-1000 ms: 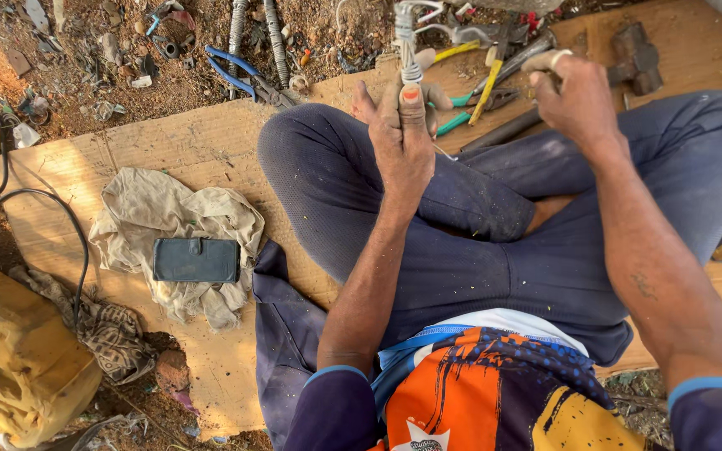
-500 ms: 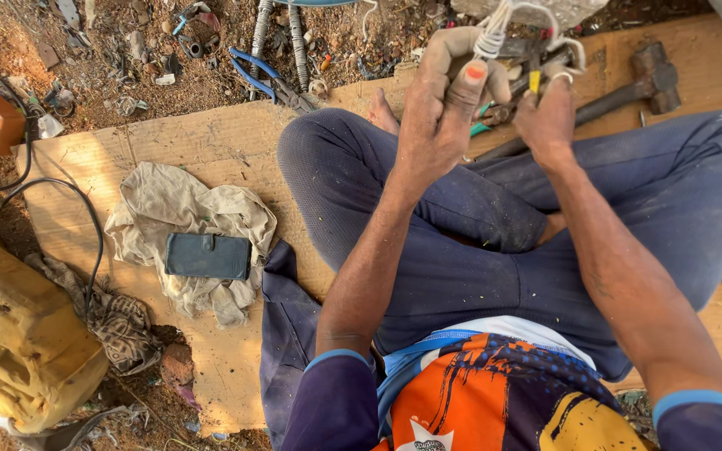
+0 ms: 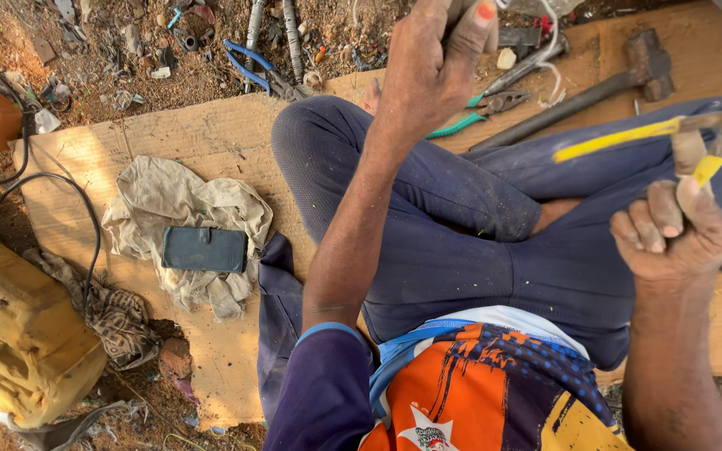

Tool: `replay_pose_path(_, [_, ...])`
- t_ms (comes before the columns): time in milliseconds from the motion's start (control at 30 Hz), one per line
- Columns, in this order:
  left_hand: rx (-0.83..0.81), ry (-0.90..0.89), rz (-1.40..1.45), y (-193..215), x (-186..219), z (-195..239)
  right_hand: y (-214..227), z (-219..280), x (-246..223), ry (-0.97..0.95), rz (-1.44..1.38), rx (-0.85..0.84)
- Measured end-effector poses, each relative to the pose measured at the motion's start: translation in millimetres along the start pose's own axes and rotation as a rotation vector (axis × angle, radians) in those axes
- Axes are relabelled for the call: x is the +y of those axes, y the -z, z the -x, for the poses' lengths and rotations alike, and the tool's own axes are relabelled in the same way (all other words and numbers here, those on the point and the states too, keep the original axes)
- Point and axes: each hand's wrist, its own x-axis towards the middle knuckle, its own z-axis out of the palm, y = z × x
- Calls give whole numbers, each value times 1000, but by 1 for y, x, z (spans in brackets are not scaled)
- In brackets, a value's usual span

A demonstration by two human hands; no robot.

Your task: The person sits cross-legged on a cardboard sheet and uses pliers to strip and twist white electrical wires. They repeatedly cut, strip, and twist the wires, occasionally adjusting their grip and repositioning the cable.

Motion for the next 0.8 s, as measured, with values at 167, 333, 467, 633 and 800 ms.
replay_pose_path(167, [-151,-333,38,6,31,-5,-27,17,18,-60,-69,-230])
replay_pose_path(333, [-77,-341,-310,4,43,1,-69,31,53,-248,-580,-427])
replay_pose_path(467, [29,-310,-573,-8,43,10,-82,39,66,-257,-439,-455])
replay_pose_path(633, [-72,-291,-641,-7,53,21,-94,66,59,-335,-480,-477])
replay_pose_path(800, [2,-426,-753,-4,65,25,-115,58,3,-183,564,-469])
